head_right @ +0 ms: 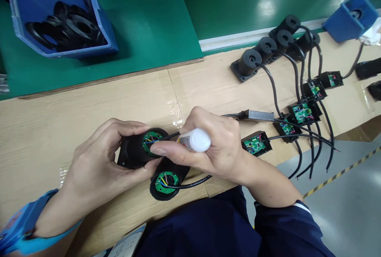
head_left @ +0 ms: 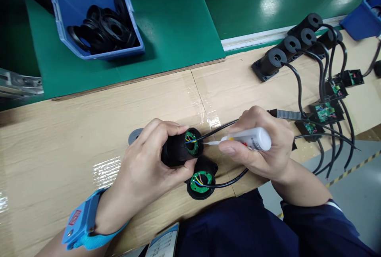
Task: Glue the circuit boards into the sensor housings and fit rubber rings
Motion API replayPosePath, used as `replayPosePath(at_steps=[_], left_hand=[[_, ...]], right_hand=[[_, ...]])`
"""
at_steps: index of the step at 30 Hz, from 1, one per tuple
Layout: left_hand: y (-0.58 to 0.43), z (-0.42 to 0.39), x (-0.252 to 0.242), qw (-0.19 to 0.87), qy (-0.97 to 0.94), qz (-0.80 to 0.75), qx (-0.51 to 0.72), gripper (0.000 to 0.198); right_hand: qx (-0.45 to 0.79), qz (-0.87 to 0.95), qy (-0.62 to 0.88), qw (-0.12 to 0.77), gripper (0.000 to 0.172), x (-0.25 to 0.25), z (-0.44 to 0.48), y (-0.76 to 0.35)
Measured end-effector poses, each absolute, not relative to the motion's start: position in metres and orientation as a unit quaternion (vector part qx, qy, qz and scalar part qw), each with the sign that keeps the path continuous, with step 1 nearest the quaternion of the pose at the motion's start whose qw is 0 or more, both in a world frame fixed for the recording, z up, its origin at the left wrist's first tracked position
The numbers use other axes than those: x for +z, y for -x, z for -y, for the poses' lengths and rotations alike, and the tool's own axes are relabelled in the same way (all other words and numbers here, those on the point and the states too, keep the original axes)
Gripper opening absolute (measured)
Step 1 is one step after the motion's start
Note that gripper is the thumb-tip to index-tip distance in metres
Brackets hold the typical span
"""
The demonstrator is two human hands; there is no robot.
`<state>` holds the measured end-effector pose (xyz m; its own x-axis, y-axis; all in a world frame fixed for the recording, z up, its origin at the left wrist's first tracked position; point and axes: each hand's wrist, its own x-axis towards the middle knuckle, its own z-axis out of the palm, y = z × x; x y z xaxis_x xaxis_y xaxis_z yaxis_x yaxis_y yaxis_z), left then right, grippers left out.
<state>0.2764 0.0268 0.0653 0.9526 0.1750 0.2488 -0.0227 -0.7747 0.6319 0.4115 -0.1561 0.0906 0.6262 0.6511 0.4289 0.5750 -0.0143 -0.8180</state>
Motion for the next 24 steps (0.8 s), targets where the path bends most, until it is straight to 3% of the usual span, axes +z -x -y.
replayPosePath(at_steps=[9, 14, 19, 24], left_hand=[[-0.278, -0.024, 0.066, 0.305, -0.934, 0.005, 0.185, 0.042], [-0.278, -0.025, 0.063, 0.312, -0.932, -0.010, 0.184, 0.048], [-0.281, -0.030, 0.058, 0.389, -0.911, -0.014, 0.133, 0.051], [-0.282, -0.030, 0.053, 0.488, -0.870, -0.044, 0.047, 0.054]], right_hand=[[0.083, 0.423, 0.695, 0.575, 0.028, 0.092, 0.156, -0.411], [0.079, 0.358, 0.669, 0.646, 0.024, 0.085, 0.156, -0.413], [0.039, 0.284, 0.653, 0.701, 0.035, 0.076, 0.148, -0.418], [0.104, 0.297, 0.636, 0.705, 0.029, 0.075, 0.142, -0.420]])
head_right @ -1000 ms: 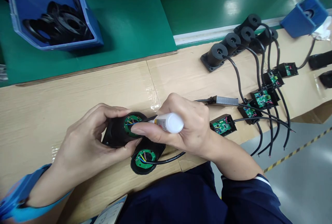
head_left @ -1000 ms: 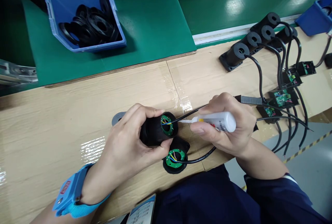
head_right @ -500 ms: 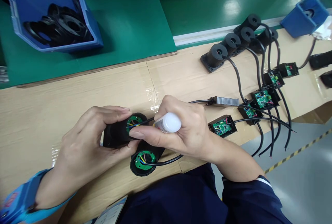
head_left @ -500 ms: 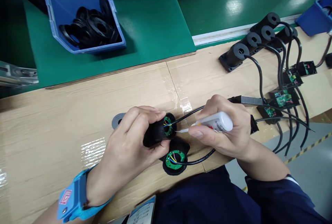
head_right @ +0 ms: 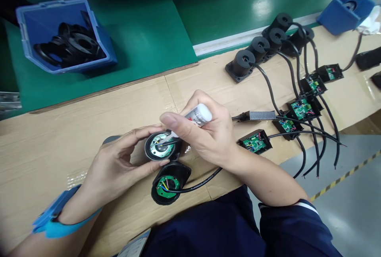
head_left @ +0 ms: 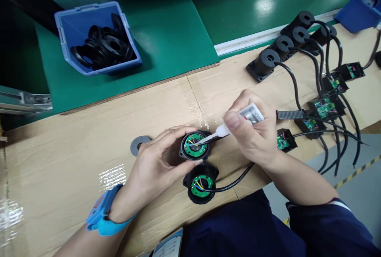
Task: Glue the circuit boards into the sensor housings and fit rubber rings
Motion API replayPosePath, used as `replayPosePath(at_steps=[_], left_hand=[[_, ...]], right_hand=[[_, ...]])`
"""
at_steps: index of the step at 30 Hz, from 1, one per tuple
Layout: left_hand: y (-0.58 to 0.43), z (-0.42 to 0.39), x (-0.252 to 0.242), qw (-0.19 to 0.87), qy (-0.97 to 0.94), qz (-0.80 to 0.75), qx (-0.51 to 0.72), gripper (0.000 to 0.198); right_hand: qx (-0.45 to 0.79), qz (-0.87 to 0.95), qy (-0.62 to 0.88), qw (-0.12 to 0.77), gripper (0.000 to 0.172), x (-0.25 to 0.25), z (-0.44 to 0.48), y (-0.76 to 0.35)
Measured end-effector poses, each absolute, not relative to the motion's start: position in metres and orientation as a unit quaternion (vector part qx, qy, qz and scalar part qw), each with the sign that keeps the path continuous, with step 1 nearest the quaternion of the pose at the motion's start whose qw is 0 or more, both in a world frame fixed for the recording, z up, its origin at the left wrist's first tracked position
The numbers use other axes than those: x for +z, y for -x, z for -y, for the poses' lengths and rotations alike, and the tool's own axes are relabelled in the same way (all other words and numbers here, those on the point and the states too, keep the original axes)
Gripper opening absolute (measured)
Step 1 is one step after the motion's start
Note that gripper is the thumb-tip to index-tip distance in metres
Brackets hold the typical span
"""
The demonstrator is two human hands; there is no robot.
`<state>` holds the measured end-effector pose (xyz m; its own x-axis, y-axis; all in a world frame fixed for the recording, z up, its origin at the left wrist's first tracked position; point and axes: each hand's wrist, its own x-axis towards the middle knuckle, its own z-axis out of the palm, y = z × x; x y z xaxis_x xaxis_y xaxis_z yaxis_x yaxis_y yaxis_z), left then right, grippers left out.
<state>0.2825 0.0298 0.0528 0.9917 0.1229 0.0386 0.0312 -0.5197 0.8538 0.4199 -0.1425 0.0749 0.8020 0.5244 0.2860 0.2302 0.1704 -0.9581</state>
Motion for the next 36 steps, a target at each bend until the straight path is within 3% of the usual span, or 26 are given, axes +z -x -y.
replayPosePath(at_steps=[6, 15, 27, 32, 36], left_hand=[[-0.278, -0.026, 0.041, 0.568, -0.819, -0.075, 0.014, 0.064], [-0.277, -0.025, 0.040, 0.578, -0.811, -0.088, 0.002, 0.065], [-0.278, -0.028, 0.042, 0.530, -0.846, -0.058, 0.014, 0.062], [-0.288, -0.033, 0.041, 0.478, -0.877, -0.044, 0.026, 0.057], [-0.281, -0.050, 0.059, 0.404, -0.913, -0.020, 0.053, 0.065]], right_hand=[[0.150, 0.312, 0.636, 0.690, 0.031, 0.075, 0.142, -0.419], [0.155, 0.326, 0.635, 0.683, 0.030, 0.072, 0.141, -0.418], [0.129, 0.284, 0.659, 0.685, 0.033, 0.075, 0.142, -0.420], [0.118, 0.180, 0.614, 0.760, 0.038, 0.066, 0.141, -0.431], [0.155, 0.099, 0.583, 0.791, 0.038, 0.070, 0.141, -0.439]])
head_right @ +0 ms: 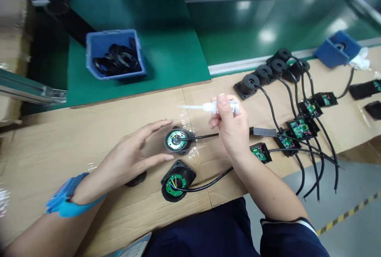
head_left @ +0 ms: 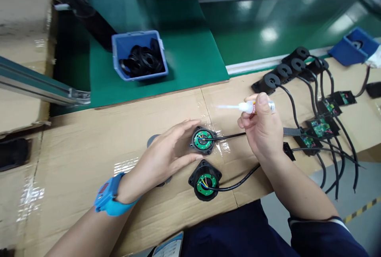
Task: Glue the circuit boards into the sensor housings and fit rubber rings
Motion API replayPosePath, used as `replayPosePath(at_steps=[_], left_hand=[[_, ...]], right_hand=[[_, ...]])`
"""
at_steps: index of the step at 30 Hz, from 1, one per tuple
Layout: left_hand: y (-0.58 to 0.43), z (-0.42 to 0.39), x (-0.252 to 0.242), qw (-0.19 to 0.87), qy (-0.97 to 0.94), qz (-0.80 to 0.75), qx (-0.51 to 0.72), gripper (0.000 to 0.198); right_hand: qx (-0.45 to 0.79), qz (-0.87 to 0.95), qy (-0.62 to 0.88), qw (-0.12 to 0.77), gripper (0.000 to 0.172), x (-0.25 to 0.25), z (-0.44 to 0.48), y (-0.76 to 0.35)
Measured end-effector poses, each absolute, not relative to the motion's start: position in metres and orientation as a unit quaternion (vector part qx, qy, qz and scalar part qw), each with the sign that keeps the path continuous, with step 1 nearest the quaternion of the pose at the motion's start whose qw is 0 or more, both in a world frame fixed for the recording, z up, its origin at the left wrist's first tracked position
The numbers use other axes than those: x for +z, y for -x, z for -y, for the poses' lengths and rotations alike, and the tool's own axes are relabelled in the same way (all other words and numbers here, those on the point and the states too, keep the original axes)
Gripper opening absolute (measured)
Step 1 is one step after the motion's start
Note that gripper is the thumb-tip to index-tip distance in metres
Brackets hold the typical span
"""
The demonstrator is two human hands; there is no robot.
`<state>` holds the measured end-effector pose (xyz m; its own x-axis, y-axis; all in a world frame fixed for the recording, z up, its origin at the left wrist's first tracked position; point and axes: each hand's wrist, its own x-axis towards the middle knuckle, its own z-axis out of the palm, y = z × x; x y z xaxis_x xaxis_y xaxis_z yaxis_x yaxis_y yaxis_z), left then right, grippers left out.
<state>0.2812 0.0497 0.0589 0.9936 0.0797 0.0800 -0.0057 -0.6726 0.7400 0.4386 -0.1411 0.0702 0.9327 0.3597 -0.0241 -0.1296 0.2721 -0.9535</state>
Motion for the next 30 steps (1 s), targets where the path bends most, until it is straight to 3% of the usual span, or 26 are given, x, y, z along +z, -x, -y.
replayPosePath(at_steps=[2, 6, 12, 18, 23, 25, 28, 29, 30], left_hand=[[-0.265, -0.064, 0.071, 0.364, -0.923, -0.055, 0.114, 0.055], [-0.214, -0.084, 0.083, 0.311, -0.931, -0.091, 0.168, 0.011], [-0.169, -0.077, 0.066, 0.296, -0.953, -0.029, 0.055, 0.016], [-0.176, -0.071, 0.055, 0.243, -0.970, -0.022, 0.017, 0.021], [-0.178, -0.068, 0.050, 0.231, -0.971, -0.050, 0.043, 0.007], [-0.177, -0.063, 0.050, 0.233, -0.964, -0.073, 0.102, 0.012], [-0.182, -0.051, 0.052, 0.277, -0.947, -0.069, 0.144, 0.015], [-0.186, -0.046, 0.052, 0.306, -0.941, -0.050, 0.140, 0.016], [-0.191, -0.041, 0.051, 0.338, -0.931, -0.023, 0.133, 0.020]], right_hand=[[0.177, 0.106, 0.587, 0.783, 0.035, 0.076, 0.141, -0.445], [0.191, 0.208, 0.642, 0.713, 0.027, 0.076, 0.121, -0.475], [0.175, 0.349, 0.669, 0.633, 0.042, 0.035, 0.033, -0.532], [0.153, 0.391, 0.730, 0.540, 0.037, 0.014, -0.022, -0.553], [0.079, 0.428, 0.752, 0.495, 0.074, 0.049, 0.021, -0.532], [0.077, 0.474, 0.725, 0.494, 0.061, 0.077, 0.069, -0.504], [0.124, 0.522, 0.715, 0.448, 0.023, 0.109, 0.152, -0.448], [0.141, 0.558, 0.717, 0.394, 0.021, 0.113, 0.177, -0.430], [0.156, 0.591, 0.717, 0.335, 0.031, 0.112, 0.197, -0.414]])
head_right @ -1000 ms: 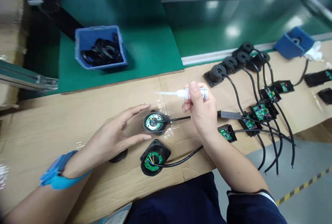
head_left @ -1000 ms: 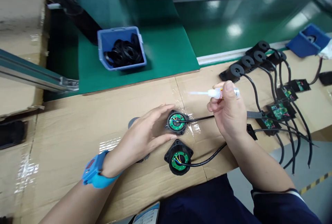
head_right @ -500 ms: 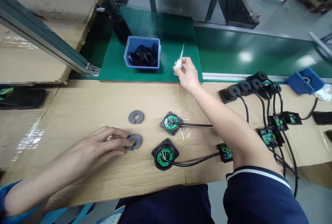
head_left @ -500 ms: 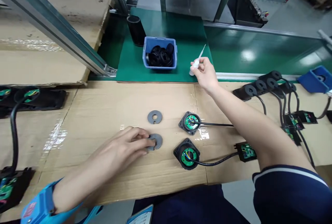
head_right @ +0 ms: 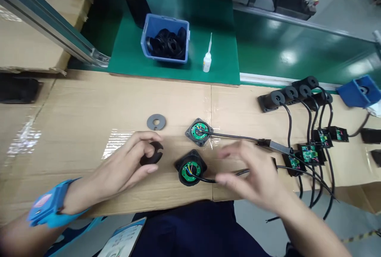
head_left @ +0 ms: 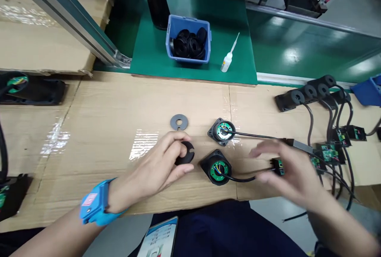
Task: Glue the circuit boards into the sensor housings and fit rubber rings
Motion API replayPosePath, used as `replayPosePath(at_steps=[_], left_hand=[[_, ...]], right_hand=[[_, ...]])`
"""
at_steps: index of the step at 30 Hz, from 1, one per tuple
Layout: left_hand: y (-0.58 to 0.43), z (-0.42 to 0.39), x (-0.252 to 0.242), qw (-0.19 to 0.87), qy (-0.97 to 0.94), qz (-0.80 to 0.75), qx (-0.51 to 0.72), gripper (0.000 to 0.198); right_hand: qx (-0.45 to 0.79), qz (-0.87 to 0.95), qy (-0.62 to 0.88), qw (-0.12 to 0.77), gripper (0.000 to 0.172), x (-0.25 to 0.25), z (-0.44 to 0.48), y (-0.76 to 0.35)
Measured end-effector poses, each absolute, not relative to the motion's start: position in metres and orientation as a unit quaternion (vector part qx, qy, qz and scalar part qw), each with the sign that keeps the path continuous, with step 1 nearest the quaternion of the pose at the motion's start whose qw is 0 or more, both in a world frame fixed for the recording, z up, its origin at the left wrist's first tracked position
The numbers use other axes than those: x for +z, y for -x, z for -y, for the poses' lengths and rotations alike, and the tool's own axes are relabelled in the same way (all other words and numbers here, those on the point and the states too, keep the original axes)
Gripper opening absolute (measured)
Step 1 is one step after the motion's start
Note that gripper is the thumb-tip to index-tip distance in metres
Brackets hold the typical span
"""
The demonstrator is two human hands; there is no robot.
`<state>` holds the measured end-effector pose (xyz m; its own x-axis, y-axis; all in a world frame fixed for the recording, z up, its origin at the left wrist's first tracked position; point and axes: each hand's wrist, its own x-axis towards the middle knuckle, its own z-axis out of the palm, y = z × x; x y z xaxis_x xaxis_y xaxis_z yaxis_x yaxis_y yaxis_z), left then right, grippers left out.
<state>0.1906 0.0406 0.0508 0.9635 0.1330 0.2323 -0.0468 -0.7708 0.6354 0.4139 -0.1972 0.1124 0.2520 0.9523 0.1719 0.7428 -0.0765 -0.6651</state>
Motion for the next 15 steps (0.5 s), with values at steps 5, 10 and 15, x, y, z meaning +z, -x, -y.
replayPosePath(at_steps=[5, 10, 15], left_hand=[[-0.221, -0.011, 0.036, 0.498, -0.858, 0.093, 0.088, 0.044], [-0.225, 0.016, 0.029, 0.520, -0.848, 0.041, 0.100, 0.038], [-0.214, 0.036, 0.027, 0.483, -0.862, -0.030, 0.151, 0.033]], right_hand=[[0.155, 0.621, 0.724, 0.259, 0.036, 0.078, 0.239, -0.370], [-0.006, 0.669, 0.705, 0.235, 0.041, 0.071, 0.225, -0.367], [-0.074, 0.729, 0.666, 0.137, 0.036, 0.088, 0.209, -0.366]])
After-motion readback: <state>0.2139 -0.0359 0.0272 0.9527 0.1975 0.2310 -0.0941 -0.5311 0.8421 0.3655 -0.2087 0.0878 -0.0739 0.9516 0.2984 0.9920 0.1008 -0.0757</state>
